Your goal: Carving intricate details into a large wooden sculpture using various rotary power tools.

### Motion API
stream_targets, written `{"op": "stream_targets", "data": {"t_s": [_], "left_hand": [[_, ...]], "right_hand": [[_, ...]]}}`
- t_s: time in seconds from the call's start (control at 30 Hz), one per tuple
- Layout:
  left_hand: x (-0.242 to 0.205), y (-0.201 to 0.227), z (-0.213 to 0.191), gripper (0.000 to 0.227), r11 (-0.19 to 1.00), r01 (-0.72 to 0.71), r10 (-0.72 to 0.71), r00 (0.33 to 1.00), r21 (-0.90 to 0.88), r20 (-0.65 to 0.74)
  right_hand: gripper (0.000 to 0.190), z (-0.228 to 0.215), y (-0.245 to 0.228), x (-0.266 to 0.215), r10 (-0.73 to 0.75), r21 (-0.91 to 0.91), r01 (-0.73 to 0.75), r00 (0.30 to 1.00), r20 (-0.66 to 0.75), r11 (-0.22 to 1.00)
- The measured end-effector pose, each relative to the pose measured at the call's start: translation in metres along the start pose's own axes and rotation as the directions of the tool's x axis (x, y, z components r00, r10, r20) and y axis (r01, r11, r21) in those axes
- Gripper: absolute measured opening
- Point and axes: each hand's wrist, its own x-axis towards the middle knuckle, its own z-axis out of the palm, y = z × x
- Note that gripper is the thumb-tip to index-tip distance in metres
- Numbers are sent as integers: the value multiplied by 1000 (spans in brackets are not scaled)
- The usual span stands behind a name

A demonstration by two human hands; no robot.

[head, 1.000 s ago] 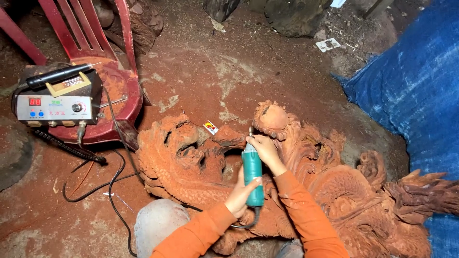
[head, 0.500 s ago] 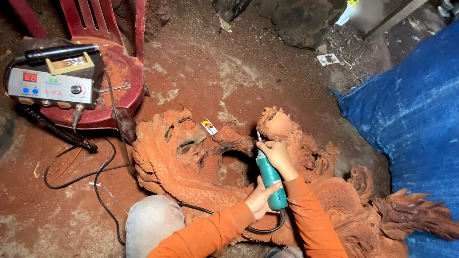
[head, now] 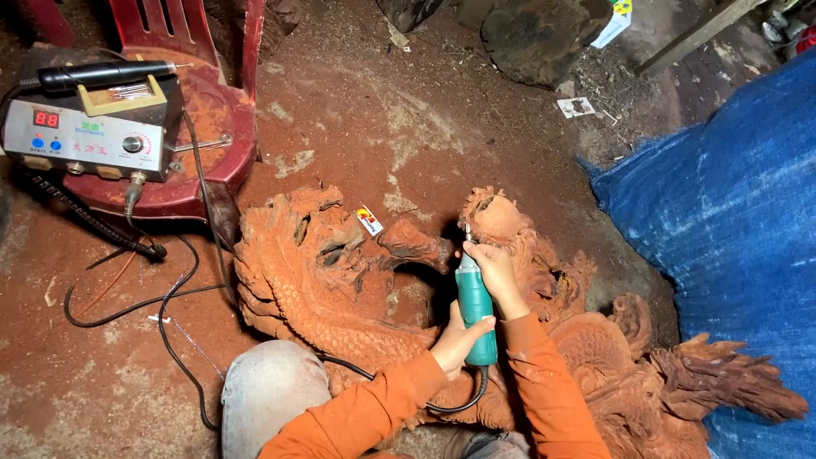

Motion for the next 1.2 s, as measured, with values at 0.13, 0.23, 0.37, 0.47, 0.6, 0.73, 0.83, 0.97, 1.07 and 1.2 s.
{"op": "stream_targets", "data": {"t_s": [0.13,0.23,0.37,0.47,0.6,0.73,0.83,0.97,1.07,1.2], "left_hand": [[-26,33,1,67,995,-20,29,995,98,-99],[-29,31,-24,94,976,-170,184,977,133,-105],[-37,63,-41,99,939,-171,197,978,299,-61],[-53,113,-28,104,893,5,30,997,449,-69],[-52,122,-31,103,834,54,-32,998,549,-48],[-45,120,-37,103,815,69,-47,997,576,-54],[-39,115,-41,103,833,55,-44,998,551,-34],[-41,115,-41,102,833,50,-45,999,550,-23],[-44,120,-40,100,841,36,-41,999,539,-4],[-43,126,-35,99,823,19,-28,1000,568,8]], "right_hand": [[45,6,3,5,30,-196,-27,999,11,980],[49,20,-19,-1,116,-381,-97,993,28,919],[41,38,15,15,23,-57,-23,1000,10,998],[55,39,10,19,187,-78,-191,981,-50,978],[53,38,4,8,159,23,-157,980,-117,987],[54,41,11,11,169,-10,-172,976,-136,985],[55,43,21,16,162,-20,-166,977,-137,986],[54,46,23,20,164,-1,-166,975,-148,986],[55,46,21,20,175,-11,-178,974,-142,984],[59,42,25,13,202,4,-203,972,-118,979]]}}
